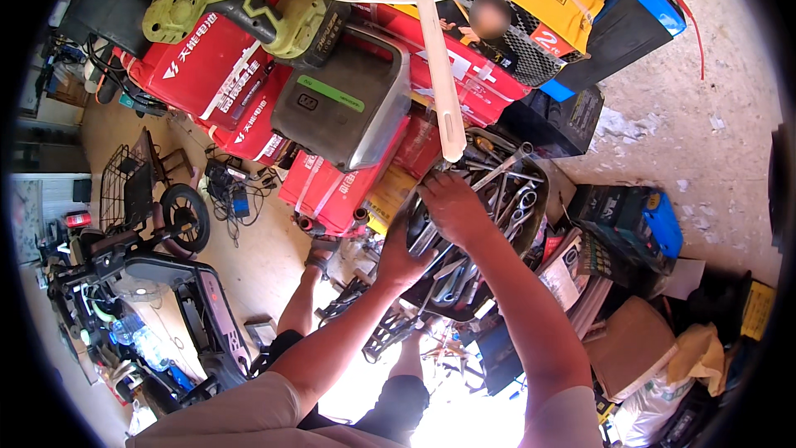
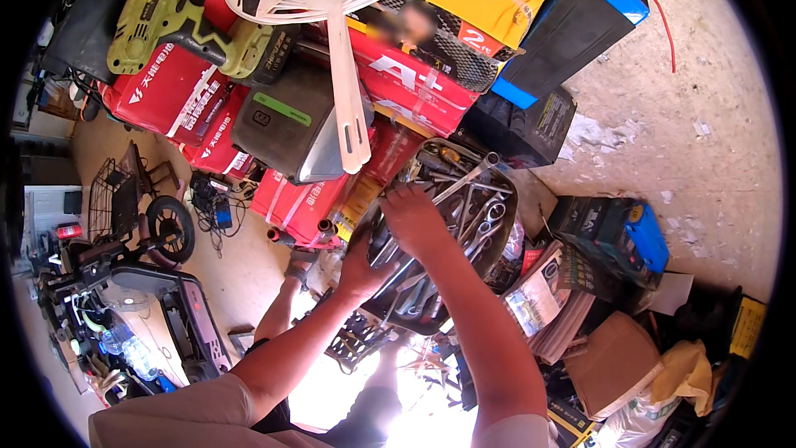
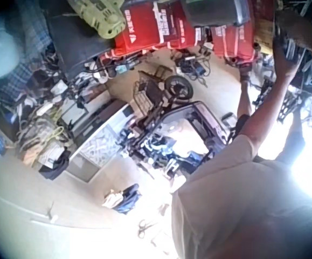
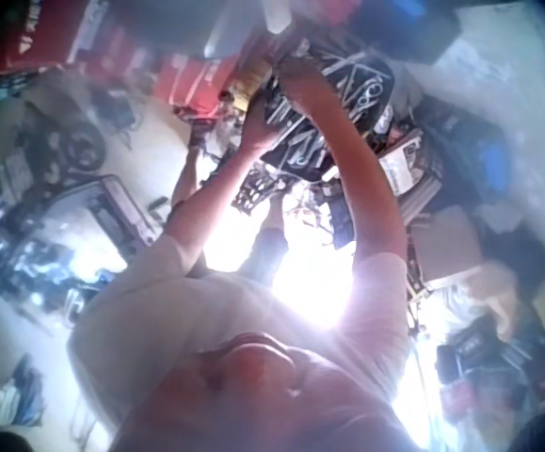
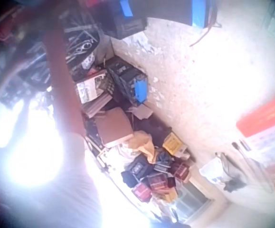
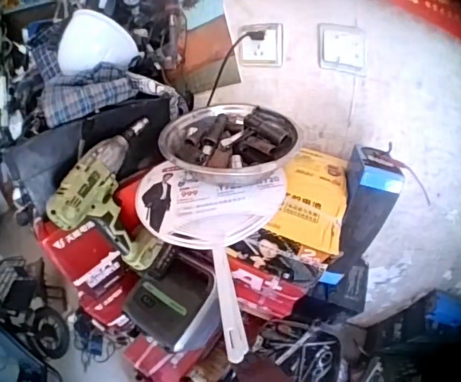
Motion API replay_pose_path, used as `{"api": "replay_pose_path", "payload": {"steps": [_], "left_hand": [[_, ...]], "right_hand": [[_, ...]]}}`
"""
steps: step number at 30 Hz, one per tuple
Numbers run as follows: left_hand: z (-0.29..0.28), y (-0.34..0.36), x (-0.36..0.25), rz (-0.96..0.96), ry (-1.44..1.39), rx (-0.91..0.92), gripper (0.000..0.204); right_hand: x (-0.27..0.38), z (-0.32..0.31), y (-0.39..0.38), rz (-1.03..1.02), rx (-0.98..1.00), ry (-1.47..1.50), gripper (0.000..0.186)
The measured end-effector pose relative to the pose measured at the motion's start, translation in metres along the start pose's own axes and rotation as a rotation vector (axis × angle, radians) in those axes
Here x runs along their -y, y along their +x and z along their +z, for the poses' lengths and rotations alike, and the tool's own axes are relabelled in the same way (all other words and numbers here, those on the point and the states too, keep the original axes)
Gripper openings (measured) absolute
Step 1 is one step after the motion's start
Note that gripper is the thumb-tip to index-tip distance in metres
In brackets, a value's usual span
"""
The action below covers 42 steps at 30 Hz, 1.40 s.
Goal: The person picks up metal brackets, moves across a workshop, and reaches into a container of tools and parts to work on a motorcycle's internal frame.
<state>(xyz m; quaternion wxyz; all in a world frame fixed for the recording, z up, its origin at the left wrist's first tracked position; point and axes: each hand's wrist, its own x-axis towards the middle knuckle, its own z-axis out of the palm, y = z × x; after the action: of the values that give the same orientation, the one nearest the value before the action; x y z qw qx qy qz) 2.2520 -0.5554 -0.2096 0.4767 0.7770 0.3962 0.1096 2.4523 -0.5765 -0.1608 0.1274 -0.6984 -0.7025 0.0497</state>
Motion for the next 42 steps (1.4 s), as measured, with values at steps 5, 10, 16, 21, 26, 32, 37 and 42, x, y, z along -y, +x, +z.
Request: {"api": "replay_pose_path", "payload": {"steps": [5,10,16,21,26,32,37,42], "left_hand": [[-0.005,0.009,0.016,-0.001,-0.151,0.155,0.064],[-0.005,0.003,0.020,0.051,-0.190,0.180,0.052],[-0.012,-0.002,0.019,0.001,-0.397,0.321,0.050],[-0.022,0.000,0.007,0.028,-0.427,0.457,0.041],[-0.017,-0.006,0.011,-0.079,-0.514,0.393,0.042],[-0.012,-0.013,0.006,0.217,-0.195,0.125,0.046],[-0.015,-0.012,-0.007,0.156,-0.108,-0.039,0.059],[-0.021,0.005,-0.028,0.094,-0.214,0.067,0.066]], "right_hand": [[0.026,0.017,0.019,0.161,0.252,-0.156,0.023],[0.027,0.017,0.025,0.105,0.444,-0.257,0.022],[0.025,0.021,0.001,0.026,0.152,-0.227,0.021],[0.031,0.028,0.010,0.122,0.474,-0.232,0.027],[0.050,0.035,0.026,0.144,0.595,-0.438,0.033],[0.033,0.042,0.011,0.049,0.440,-0.375,0.030],[0.034,0.030,0.013,0.047,0.452,-0.211,0.021],[0.042,0.002,0.003,0.007,0.542,-0.307,0.015]]}}
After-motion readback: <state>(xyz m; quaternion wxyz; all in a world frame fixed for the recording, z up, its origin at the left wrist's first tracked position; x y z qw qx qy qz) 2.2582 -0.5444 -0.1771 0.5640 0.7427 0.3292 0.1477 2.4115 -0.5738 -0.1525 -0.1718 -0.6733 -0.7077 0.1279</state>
